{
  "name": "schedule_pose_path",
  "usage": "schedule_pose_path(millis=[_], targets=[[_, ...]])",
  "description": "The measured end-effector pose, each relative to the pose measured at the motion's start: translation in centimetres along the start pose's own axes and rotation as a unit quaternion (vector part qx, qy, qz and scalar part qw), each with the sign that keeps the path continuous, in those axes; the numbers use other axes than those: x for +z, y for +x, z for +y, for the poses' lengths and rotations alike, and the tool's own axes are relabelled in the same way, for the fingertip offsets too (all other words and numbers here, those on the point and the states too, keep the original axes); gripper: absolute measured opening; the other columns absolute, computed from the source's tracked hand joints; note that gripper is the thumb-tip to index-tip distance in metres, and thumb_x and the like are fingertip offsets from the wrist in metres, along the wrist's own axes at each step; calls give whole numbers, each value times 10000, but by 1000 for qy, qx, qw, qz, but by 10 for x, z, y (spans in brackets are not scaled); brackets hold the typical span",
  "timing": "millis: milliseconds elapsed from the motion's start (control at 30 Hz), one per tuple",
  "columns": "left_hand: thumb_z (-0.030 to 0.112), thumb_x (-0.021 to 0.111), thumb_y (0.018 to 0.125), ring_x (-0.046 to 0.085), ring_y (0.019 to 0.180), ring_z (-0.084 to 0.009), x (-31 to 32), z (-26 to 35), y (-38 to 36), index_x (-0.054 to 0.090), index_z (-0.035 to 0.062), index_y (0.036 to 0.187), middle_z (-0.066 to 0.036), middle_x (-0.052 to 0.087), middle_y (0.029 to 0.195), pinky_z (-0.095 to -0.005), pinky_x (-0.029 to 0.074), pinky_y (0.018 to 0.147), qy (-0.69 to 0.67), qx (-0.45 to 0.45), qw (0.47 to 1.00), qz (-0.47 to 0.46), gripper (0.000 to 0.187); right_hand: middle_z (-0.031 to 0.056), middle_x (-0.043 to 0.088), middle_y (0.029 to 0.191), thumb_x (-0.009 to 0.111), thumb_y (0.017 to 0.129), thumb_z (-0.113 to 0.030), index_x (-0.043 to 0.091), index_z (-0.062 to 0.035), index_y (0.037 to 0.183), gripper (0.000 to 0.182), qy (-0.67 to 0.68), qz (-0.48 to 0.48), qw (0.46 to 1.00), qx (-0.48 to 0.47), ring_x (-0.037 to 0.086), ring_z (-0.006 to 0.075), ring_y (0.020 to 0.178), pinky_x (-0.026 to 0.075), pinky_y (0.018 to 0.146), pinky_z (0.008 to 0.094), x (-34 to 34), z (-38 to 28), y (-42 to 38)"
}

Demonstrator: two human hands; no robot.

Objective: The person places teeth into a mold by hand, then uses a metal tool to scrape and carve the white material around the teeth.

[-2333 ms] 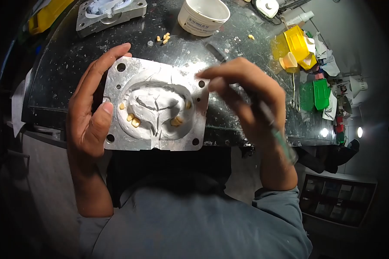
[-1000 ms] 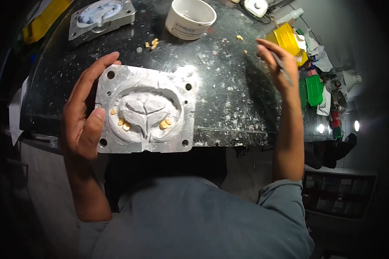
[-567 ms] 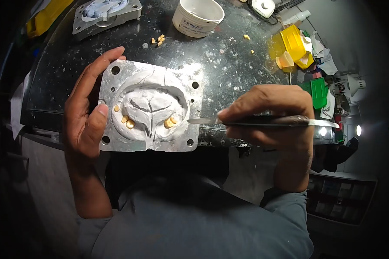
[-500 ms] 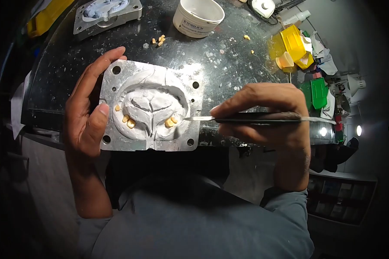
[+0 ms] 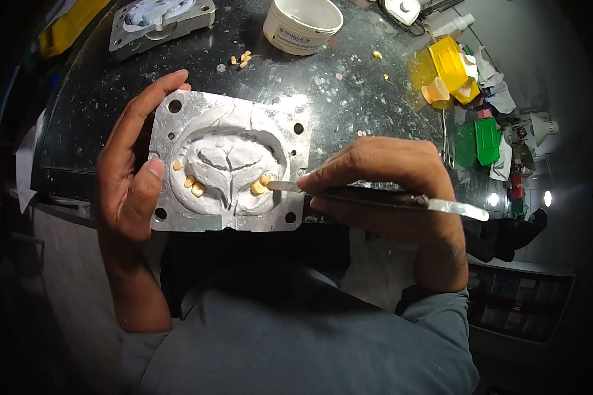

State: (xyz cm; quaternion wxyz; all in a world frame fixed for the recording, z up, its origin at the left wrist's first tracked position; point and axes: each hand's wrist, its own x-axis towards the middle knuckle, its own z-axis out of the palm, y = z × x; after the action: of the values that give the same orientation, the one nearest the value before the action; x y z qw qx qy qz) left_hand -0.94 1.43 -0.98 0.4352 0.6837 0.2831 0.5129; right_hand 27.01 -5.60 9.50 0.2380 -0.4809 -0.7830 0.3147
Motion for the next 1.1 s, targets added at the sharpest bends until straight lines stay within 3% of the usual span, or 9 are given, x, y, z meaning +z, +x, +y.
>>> schedule_pose_path(millis=[200, 267, 367, 433, 600, 767, 867, 1000, 1100], targets=[[367, 520, 904, 538, 1375, -322, -1, -3, -1, 498, -108, 1462, -262, 527, 1495, -423, 410, 1151, 5, 2, 1000, 4, 734, 117, 772, 972, 786, 856, -41, 769, -49, 1093, 238, 52, 19, 998, 16, 760, 251, 940, 590, 831, 352, 3, 4, -7], [372, 519, 903, 538, 1376, -325, -1, -3, 0, 498, -108, 1461, -261, 527, 1495, -425, 410, 1153, 7, 5, 1000, 4, 736, 111, 770, 975, 772, 873, -27, 766, -37, 1089, 217, 134, 104, 985, 19, 752, 246, 935, 583, 832, 347, 10, 8, -7], [365, 512, 900, 537, 1377, -324, 0, -1, -1, 499, -108, 1460, -261, 528, 1494, -424, 408, 1155, 9, -6, 1000, 1, 733, 55, 735, 948, 746, 866, -19, 732, -67, 1084, 223, -46, 141, 987, -69, 715, 247, 950, 540, 928, 367, 24, 18, -2], [351, 505, 894, 539, 1375, -320, 0, -1, 0, 499, -109, 1460, -259, 528, 1495, -419, 402, 1157, 2, -2, 1000, 4, 730, 17, 697, 991, 789, 799, -102, 673, -131, 1144, 365, -142, 124, 977, -100, 668, 244, 999, 447, 1039, 444, 42, 17, -3], [338, 509, 881, 529, 1386, -316, -1, 3, -1, 496, -111, 1464, -259, 524, 1499, -416, 394, 1164, 5, -21, 1000, 5, 736, -7, 674, 940, 775, 827, -168, 659, -146, 1088, 286, -198, 158, 966, -49, 641, 220, 995, 358, 1105, 542, 61, 6, 1], [327, 512, 874, 513, 1400, -314, 4, 1, -1, 479, -125, 1469, -265, 517, 1502, -419, 387, 1172, -24, -11, 1000, 16, 748, -42, 690, 830, 863, 757, -95, 709, -145, 975, 272, -247, 208, 946, -19, 663, 186, 858, 381, 1116, 530, 74, -14, 2], [329, 510, 881, 511, 1400, -312, 3, 0, 0, 466, -131, 1475, -272, 513, 1501, -420, 385, 1175, -23, -5, 1000, 8, 753, -10, 625, 841, 757, 834, -159, 665, -126, 1009, 200, -262, 231, 937, -23, 638, 203, 893, 333, 1137, 628, 84, -17, -2], [340, 512, 892, 513, 1398, -313, 2, 0, -1, 461, -125, 1482, -276, 512, 1499, -421, 383, 1179, -25, -8, 1000, 6, 753, -1, 618, 844, 744, 841, -133, 647, -129, 1011, 195, -250, 216, 944, 2, 634, 213, 912, 344, 1125, 614, 83, -23, -3], [342, 511, 895, 515, 1397, -314, 1, -2, -1, 464, -123, 1481, -272, 512, 1503, -421, 383, 1178, -19, -4, 1000, 2, 750, -41, 704, 890, 832, 797, -71, 671, -141, 968, 245, -199, 207, 957, 43, 674, 196, 867, 376, 1128, 538, 79, -24, 1]])
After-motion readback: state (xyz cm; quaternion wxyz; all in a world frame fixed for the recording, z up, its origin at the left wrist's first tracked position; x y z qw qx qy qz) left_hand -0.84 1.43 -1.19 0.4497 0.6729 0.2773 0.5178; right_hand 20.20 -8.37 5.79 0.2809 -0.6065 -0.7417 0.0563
